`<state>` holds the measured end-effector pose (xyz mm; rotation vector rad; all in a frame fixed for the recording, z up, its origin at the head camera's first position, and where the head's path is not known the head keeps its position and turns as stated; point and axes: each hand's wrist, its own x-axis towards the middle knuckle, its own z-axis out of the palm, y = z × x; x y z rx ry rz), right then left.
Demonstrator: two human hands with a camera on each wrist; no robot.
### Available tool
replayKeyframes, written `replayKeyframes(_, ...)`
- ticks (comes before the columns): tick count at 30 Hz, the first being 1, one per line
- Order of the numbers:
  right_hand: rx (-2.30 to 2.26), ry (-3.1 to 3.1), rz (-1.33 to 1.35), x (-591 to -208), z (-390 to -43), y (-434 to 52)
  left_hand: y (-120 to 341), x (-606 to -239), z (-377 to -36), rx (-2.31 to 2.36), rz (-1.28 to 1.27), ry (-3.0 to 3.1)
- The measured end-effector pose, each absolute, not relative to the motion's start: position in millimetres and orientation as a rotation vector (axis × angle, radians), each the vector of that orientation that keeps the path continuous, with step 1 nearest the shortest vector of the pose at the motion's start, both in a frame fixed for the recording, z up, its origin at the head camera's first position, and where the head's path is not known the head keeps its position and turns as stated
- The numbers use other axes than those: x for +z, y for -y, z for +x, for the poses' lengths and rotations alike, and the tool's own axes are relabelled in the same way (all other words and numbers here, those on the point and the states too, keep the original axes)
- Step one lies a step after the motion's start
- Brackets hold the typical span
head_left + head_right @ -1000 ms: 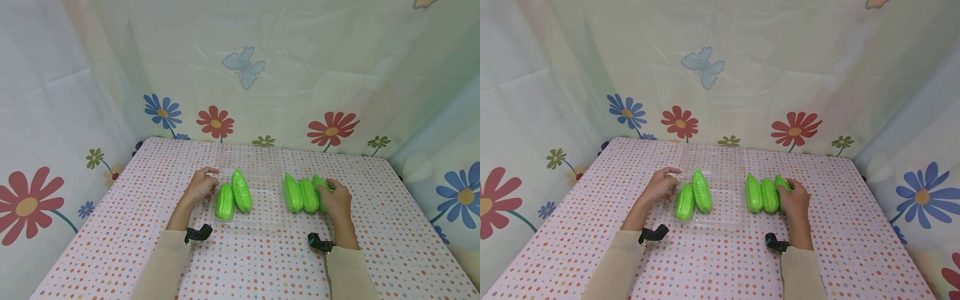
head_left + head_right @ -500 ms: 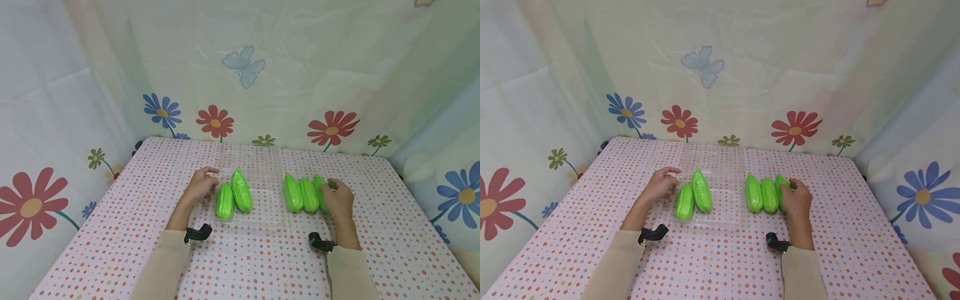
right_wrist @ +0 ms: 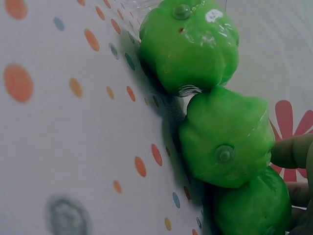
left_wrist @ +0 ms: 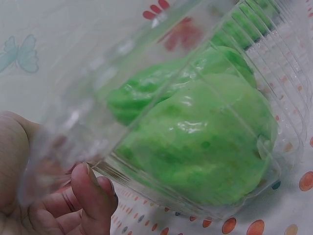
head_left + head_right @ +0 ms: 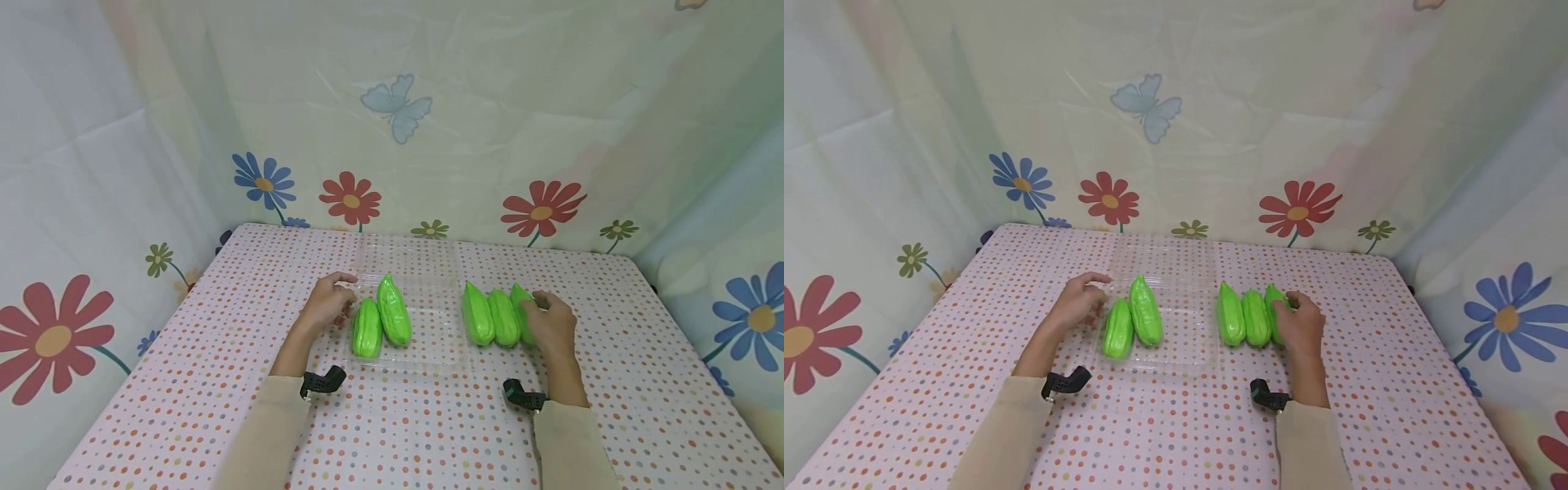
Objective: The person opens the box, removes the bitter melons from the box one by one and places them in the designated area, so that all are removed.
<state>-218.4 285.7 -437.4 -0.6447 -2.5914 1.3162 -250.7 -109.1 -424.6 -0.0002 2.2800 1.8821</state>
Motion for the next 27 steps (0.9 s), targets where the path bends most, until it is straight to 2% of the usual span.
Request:
replayKeyframes(12, 1.299, 2.551, -0.647, -433.0, -216.3, -283.6, 109.5, -424.6, -250.6, 1.887, -0.006, -2.269)
replayKeyframes(27, 1.291, 2.317, -0.523, -403.2, -208.8, -273.2, 109.5, -425.2, -250.2, 1.88, -0.002, -2.269)
